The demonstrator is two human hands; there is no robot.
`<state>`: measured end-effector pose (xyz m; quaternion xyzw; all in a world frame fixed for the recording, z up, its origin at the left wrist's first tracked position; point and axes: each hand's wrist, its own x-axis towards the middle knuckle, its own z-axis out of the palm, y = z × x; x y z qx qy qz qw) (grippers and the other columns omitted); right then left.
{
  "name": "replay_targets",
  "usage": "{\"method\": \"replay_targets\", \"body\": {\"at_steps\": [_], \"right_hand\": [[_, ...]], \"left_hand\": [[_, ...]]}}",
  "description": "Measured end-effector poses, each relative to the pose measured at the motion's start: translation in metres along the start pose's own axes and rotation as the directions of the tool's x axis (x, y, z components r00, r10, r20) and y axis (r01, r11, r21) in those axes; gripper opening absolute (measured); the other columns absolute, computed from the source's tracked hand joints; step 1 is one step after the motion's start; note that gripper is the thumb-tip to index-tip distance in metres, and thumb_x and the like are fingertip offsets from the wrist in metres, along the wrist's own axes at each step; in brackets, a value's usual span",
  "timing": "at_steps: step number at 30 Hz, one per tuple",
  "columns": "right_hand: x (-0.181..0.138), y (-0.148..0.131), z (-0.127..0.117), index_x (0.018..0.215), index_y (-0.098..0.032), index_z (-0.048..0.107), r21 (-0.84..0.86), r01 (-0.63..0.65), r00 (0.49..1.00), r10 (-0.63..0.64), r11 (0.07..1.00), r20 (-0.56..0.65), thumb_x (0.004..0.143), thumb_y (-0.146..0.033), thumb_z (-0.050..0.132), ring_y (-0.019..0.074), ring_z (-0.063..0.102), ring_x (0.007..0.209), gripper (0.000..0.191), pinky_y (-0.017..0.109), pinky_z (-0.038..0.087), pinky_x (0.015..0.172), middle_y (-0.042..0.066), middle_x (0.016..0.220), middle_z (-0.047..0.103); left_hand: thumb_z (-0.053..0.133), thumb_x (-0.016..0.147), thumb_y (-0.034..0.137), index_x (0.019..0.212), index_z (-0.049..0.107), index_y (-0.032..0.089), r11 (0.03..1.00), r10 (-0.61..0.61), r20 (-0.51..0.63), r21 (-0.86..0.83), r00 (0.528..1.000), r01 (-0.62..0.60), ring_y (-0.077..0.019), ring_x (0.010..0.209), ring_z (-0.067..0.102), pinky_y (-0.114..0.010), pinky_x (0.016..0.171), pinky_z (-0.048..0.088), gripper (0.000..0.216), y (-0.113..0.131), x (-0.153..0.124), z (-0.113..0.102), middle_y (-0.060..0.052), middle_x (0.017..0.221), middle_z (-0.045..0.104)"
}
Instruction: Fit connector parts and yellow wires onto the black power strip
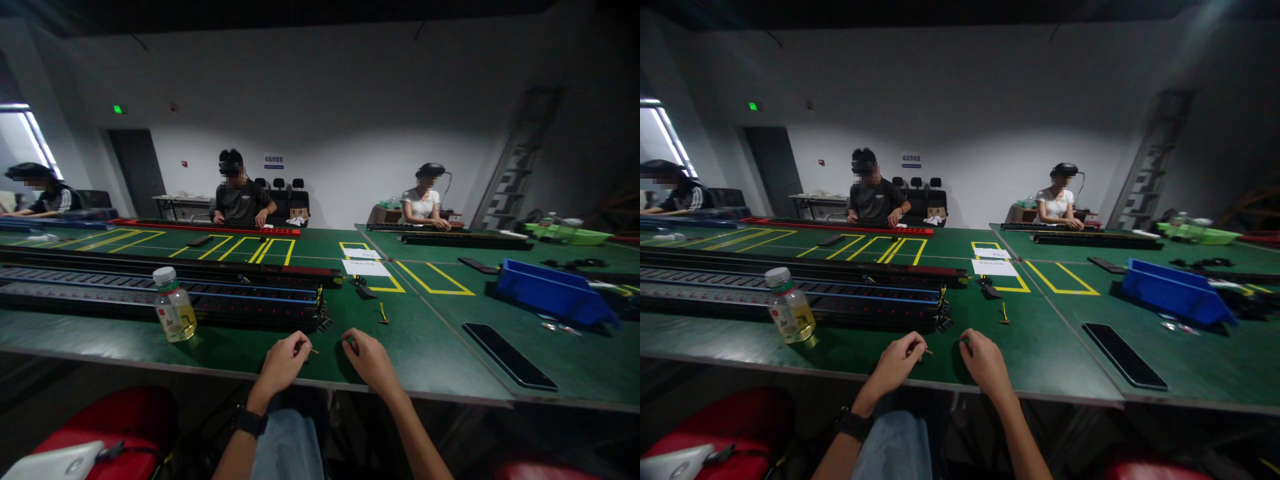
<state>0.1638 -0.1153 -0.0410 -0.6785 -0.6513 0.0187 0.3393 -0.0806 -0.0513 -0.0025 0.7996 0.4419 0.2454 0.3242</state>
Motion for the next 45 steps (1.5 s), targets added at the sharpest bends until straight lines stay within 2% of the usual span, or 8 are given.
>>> {"method": "replay_targets", "body": {"at_steps": [9,22,33,45], "right_hand": [[-0.0003,-0.0015,-0.0011,0.095,-0.022,0.069,-0.012,0.019,1.000,-0.019,1.000,-0.015,0.098,-0.026,0.051,0.0190,0.061,0.070,0.019,0.030,0.037,0.067,0.002,0.079,0.066],[-0.0006,-0.0012,-0.0011,0.091,-0.022,0.068,-0.036,0.047,0.998,-0.049,0.998,-0.030,0.099,-0.024,0.053,0.0184,0.062,0.071,0.017,0.029,0.037,0.067,0.002,0.079,0.066],[-0.0002,-0.0006,-0.0015,0.091,-0.022,0.068,-0.052,0.040,0.999,-0.041,0.998,-0.018,0.100,-0.025,0.052,0.0188,0.062,0.072,0.018,0.029,0.037,0.067,0.002,0.078,0.066],[-0.0011,-0.0041,-0.0049,0.091,-0.022,0.070,-0.047,0.038,0.999,-0.039,0.998,-0.028,0.099,-0.026,0.050,0.0187,0.063,0.071,0.021,0.029,0.039,0.068,0.003,0.082,0.068]], "left_hand": [[0.054,0.096,0.040,0.097,0.070,0.023,0.996,0.029,0.011,-0.082,1.000,-0.028,-0.0158,0.072,0.064,-0.026,0.066,0.039,0.023,-0.0030,0.0018,0.0001,0.001,0.084,0.076],[0.054,0.095,0.039,0.101,0.071,0.023,0.997,0.038,0.002,-0.073,0.999,-0.037,-0.0152,0.068,0.058,-0.027,0.064,0.038,0.025,-0.0083,0.0028,0.0021,0.002,0.082,0.072],[0.058,0.091,0.039,0.102,0.068,0.021,0.990,0.061,-0.028,-0.125,0.998,-0.064,-0.0118,0.062,0.054,-0.027,0.061,0.036,0.024,-0.0055,0.0017,0.0009,0.001,0.093,0.072],[0.058,0.090,0.039,0.097,0.068,0.021,0.989,0.062,-0.040,-0.130,0.997,-0.067,-0.0131,0.066,0.057,-0.027,0.063,0.037,0.022,-0.0074,0.0023,0.0018,0.001,0.087,0.072]]}}
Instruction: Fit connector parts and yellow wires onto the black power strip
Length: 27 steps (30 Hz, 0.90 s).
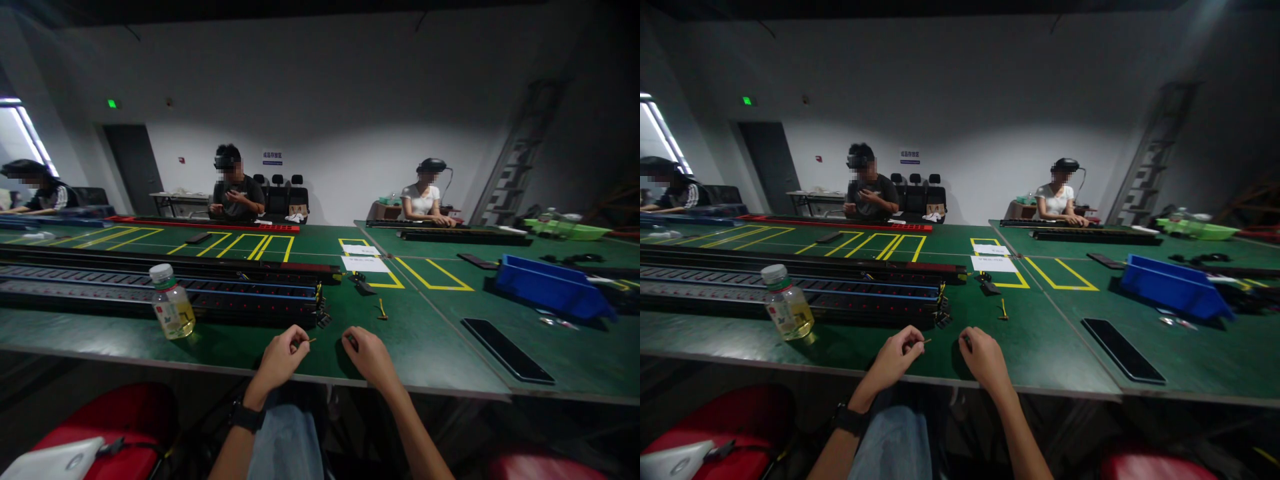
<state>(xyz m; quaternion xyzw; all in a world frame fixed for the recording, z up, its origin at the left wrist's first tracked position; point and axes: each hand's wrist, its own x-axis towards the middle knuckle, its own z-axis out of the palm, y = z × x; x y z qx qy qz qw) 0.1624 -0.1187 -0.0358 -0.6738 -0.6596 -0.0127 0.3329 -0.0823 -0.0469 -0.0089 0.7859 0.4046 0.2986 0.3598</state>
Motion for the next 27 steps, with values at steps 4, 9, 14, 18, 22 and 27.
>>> {"method": "replay_targets", "body": {"at_steps": [4,9,14,18,22,27], "right_hand": [[0.0002,0.0001,-0.0004,0.091,-0.022,0.070,0.002,-0.008,1.000,0.008,1.000,0.009,0.098,-0.025,0.051,0.0186,0.063,0.072,0.021,0.029,0.040,0.069,0.004,0.084,0.070],[0.0001,0.0016,0.0000,0.092,-0.022,0.069,0.015,-0.008,1.000,0.008,1.000,0.026,0.100,-0.026,0.050,0.0188,0.063,0.073,0.020,0.029,0.040,0.069,0.003,0.081,0.067],[0.0000,0.0020,0.0007,0.092,-0.022,0.069,0.026,-0.006,1.000,0.006,1.000,0.016,0.100,-0.026,0.051,0.0183,0.062,0.072,0.020,0.029,0.040,0.069,0.003,0.082,0.067],[-0.0001,0.0025,0.0010,0.092,-0.022,0.070,0.020,-0.005,1.000,0.005,1.000,0.009,0.100,-0.027,0.051,0.0185,0.063,0.073,0.021,0.029,0.040,0.068,0.003,0.081,0.067],[-0.0001,0.0030,0.0010,0.093,-0.022,0.070,0.020,0.001,1.000,-0.001,1.000,0.009,0.100,-0.027,0.051,0.0187,0.063,0.073,0.022,0.029,0.039,0.068,0.003,0.080,0.067],[0.0002,0.0034,0.0003,0.092,-0.022,0.070,0.030,-0.006,1.000,0.005,1.000,0.017,0.100,-0.028,0.050,0.0188,0.062,0.072,0.023,0.029,0.039,0.067,0.004,0.081,0.067]], "left_hand": [[0.059,0.090,0.039,0.097,0.069,0.021,1.000,0.006,-0.003,-0.006,1.000,-0.006,-0.0130,0.066,0.058,-0.027,0.063,0.038,0.022,-0.0025,0.0005,0.0009,0.001,0.087,0.073],[0.058,0.091,0.039,0.096,0.068,0.021,1.000,0.010,-0.003,-0.012,1.000,-0.010,-0.0138,0.067,0.060,-0.027,0.064,0.040,0.020,-0.0016,0.0003,0.0009,0.001,0.086,0.075],[0.056,0.092,0.038,0.096,0.065,0.022,0.999,0.003,0.014,-0.052,1.000,-0.002,-0.0152,0.068,0.063,-0.027,0.065,0.042,0.020,0.0016,0.0005,0.0003,-0.001,0.086,0.078],[0.054,0.092,0.037,0.097,0.064,0.022,0.998,0.001,0.017,-0.070,1.000,0.000,-0.0158,0.070,0.067,-0.027,0.066,0.044,0.018,0.0037,0.0004,-0.0003,-0.001,0.086,0.080],[0.054,0.092,0.037,0.099,0.063,0.023,0.997,-0.008,0.019,-0.080,1.000,0.010,-0.0164,0.073,0.069,-0.027,0.068,0.047,0.018,0.0056,0.0000,-0.0009,-0.001,0.088,0.081],[0.054,0.091,0.036,0.099,0.064,0.023,0.996,-0.011,0.017,-0.085,1.000,0.012,-0.0166,0.074,0.069,-0.027,0.068,0.047,0.018,0.0041,0.0002,0.0000,-0.001,0.088,0.081]]}}
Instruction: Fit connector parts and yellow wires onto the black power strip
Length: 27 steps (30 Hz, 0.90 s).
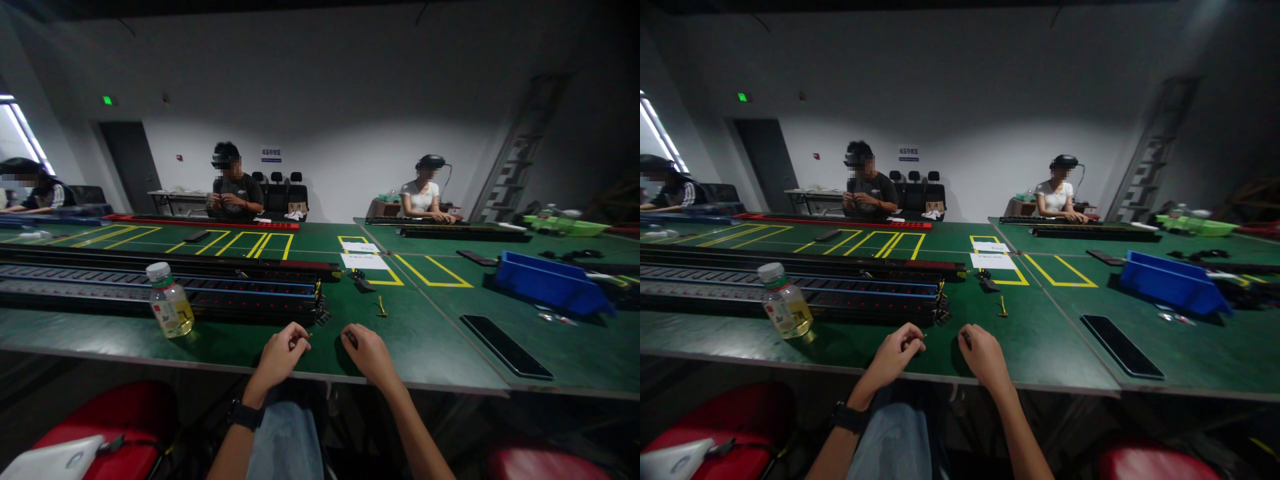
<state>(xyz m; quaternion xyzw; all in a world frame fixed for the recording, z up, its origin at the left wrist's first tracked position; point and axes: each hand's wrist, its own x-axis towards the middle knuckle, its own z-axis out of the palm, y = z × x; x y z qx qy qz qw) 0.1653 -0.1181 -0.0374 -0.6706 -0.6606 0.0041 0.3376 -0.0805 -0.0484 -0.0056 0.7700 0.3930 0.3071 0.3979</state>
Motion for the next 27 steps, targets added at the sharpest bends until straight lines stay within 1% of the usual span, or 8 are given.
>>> {"method": "replay_targets", "body": {"at_steps": [4,8,16,27], "right_hand": [[0.0002,0.0006,-0.0004,0.092,-0.022,0.070,0.000,-0.004,1.000,0.004,1.000,0.015,0.100,-0.029,0.049,0.0190,0.062,0.073,0.024,0.029,0.039,0.068,0.004,0.081,0.067],[0.0000,0.0010,-0.0001,0.093,-0.022,0.070,-0.009,-0.004,1.000,0.004,1.000,0.016,0.100,-0.028,0.049,0.0186,0.061,0.072,0.023,0.029,0.039,0.069,0.004,0.082,0.067],[-0.0001,0.0005,0.0006,0.092,-0.023,0.070,-0.017,0.004,1.000,-0.004,1.000,-0.004,0.099,-0.026,0.052,0.0183,0.062,0.072,0.020,0.028,0.039,0.068,0.003,0.080,0.068],[-0.0001,-0.0002,-0.0003,0.091,-0.023,0.068,-0.017,-0.005,1.000,0.005,1.000,0.008,0.100,-0.026,0.052,0.0181,0.061,0.071,0.019,0.029,0.037,0.067,0.002,0.080,0.066]], "left_hand": [[0.054,0.091,0.035,0.100,0.064,0.023,1.000,0.000,0.000,-0.005,1.000,0.000,-0.0165,0.072,0.069,-0.027,0.068,0.046,0.018,-0.0027,0.0004,0.0010,-0.001,0.088,0.080],[0.054,0.090,0.035,0.100,0.064,0.022,1.000,0.000,0.001,-0.006,1.000,0.000,-0.0157,0.067,0.066,-0.027,0.064,0.044,0.019,-0.0025,0.0006,0.0013,-0.002,0.087,0.080],[0.056,0.090,0.033,0.100,0.065,0.023,1.000,0.008,0.002,0.015,1.000,-0.008,-0.0158,0.071,0.068,-0.027,0.067,0.046,0.017,-0.0023,0.0009,0.0018,-0.002,0.089,0.081],[0.057,0.089,0.032,0.100,0.065,0.022,1.000,-0.013,-0.001,0.024,1.000,0.013,-0.0139,0.063,0.064,-0.026,0.062,0.042,0.017,-0.0028,0.0003,0.0017,-0.001,0.090,0.081]]}}
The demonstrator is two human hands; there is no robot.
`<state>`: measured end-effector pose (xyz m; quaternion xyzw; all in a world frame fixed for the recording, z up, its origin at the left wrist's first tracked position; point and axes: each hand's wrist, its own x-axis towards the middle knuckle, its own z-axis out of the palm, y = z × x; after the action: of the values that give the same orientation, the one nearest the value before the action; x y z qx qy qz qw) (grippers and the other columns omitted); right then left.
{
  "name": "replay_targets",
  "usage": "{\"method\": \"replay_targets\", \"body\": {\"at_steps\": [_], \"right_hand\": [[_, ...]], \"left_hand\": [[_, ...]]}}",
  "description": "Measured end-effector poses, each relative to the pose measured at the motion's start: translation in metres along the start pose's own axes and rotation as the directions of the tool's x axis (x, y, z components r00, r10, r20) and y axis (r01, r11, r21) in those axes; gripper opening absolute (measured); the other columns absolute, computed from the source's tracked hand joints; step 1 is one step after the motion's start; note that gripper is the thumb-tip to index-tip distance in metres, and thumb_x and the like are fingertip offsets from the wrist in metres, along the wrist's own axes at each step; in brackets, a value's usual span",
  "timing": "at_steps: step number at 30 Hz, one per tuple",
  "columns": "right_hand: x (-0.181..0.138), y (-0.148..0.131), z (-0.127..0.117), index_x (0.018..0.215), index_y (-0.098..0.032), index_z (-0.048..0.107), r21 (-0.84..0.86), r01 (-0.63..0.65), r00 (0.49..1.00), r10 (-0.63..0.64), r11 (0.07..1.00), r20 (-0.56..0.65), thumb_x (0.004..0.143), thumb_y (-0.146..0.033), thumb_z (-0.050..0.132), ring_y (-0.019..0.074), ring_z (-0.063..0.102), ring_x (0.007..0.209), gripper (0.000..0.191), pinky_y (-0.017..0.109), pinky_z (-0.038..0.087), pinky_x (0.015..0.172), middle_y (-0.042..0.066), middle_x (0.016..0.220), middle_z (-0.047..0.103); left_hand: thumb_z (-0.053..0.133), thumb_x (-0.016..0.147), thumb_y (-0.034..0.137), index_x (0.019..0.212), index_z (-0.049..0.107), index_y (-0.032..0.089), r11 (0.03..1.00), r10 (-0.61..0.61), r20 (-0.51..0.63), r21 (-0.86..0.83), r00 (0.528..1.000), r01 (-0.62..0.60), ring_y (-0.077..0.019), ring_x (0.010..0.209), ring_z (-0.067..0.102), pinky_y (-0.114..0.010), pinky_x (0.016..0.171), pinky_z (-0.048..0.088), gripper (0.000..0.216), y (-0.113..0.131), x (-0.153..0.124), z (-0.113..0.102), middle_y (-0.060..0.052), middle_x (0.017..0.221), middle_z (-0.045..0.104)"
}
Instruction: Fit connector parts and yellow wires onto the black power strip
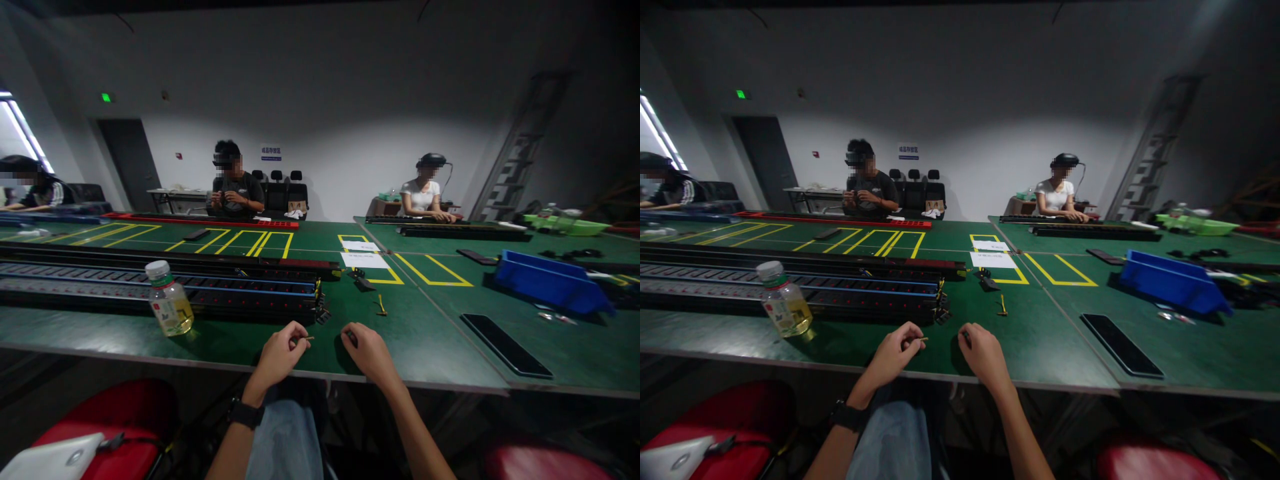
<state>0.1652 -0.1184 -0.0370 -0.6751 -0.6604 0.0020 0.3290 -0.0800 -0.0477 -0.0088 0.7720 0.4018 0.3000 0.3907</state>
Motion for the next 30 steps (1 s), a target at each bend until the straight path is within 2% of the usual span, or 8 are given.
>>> {"method": "replay_targets", "body": {"at_steps": [11,15,19,22,24,26,30], "right_hand": [[0.000,-0.001,-0.001,0.092,-0.023,0.069,-0.001,-0.006,1.000,0.006,1.000,0.012,0.100,-0.027,0.050,0.0191,0.062,0.073,0.022,0.029,0.038,0.068,0.004,0.081,0.068],[-0.001,-0.003,-0.002,0.092,-0.022,0.069,0.004,0.006,1.000,-0.006,1.000,0.004,0.101,-0.026,0.049,0.0191,0.064,0.076,0.021,0.029,0.040,0.071,0.004,0.085,0.069],[-0.003,-0.003,-0.002,0.093,-0.023,0.068,-0.022,0.000,1.000,0.001,1.000,0.010,0.102,-0.024,0.051,0.0191,0.064,0.075,0.019,0.028,0.041,0.070,0.003,0.085,0.068],[-0.006,-0.003,-0.004,0.095,-0.023,0.067,-0.020,0.006,1.000,-0.006,1.000,0.027,0.104,-0.023,0.051,0.0189,0.065,0.077,0.018,0.028,0.041,0.070,0.003,0.088,0.068],[-0.007,-0.004,-0.004,0.097,-0.022,0.067,-0.026,0.012,1.000,-0.011,1.000,0.029,0.105,-0.022,0.051,0.0192,0.067,0.079,0.017,0.028,0.042,0.071,0.004,0.091,0.069],[-0.008,-0.005,-0.005,0.098,-0.022,0.067,-0.052,0.003,1.000,-0.002,0.999,0.026,0.104,-0.021,0.052,0.0195,0.068,0.080,0.016,0.028,0.042,0.070,0.004,0.093,0.069],[-0.007,-0.008,-0.006,0.094,-0.022,0.067,-0.087,-0.013,1.000,0.015,0.996,0.025,0.102,-0.016,0.054,0.0183,0.068,0.078,0.016,0.028,0.042,0.068,0.003,0.089,0.069]], "left_hand": [[0.058,0.089,0.033,0.100,0.065,0.021,1.000,0.000,-0.008,-0.006,1.000,0.000,-0.0129,0.061,0.061,-0.026,0.060,0.041,0.017,0.000,0.000,0.000,-0.001,0.090,0.080],[0.059,0.089,0.035,0.095,0.065,0.021,0.994,0.037,-0.044,-0.100,0.998,-0.041,-0.0167,0.073,0.068,-0.027,0.066,0.048,0.016,0.003,0.002,0.000,-0.003,0.088,0.078],[0.062,0.089,0.036,0.092,0.066,0.021,0.982,0.119,-0.145,-0.127,0.982,-0.138,-0.0200,0.084,0.072,-0.029,0.075,0.054,0.016,0.022,0.010,-0.006,-0.004,0.088,0.075],[0.061,0.092,0.036,0.095,0.066,0.022,0.971,0.205,-0.202,-0.079,0.958,-0.225,-0.0187,0.083,0.071,-0.029,0.076,0.054,0.016,0.043,0.036,-0.015,-0.003,0.091,0.075],[0.061,0.092,0.034,0.096,0.066,0.022,0.966,0.243,-0.194,-0.042,0.950,-0.255,-0.0190,0.087,0.071,-0.029,0.080,0.055,0.014,0.053,0.063,-0.022,-0.004,0.093,0.075],[0.062,0.091,0.030,0.097,0.067,0.022,0.972,0.235,-0.166,0.047,0.958,-0.231,-0.0194,0.089,0.072,-0.030,0.082,0.055,0.011,0.061,0.094,-0.027,-0.004,0.095,0.077],[0.063,0.092,0.030,0.104,0.071,0.026,0.913,0.132,-0.076,0.399,0.988,-0.092,-0.0238,0.096,0.074,-0.036,0.087,0.055,0.015,0.066,0.156,-0.031,-0.004,0.105,0.080]]}}
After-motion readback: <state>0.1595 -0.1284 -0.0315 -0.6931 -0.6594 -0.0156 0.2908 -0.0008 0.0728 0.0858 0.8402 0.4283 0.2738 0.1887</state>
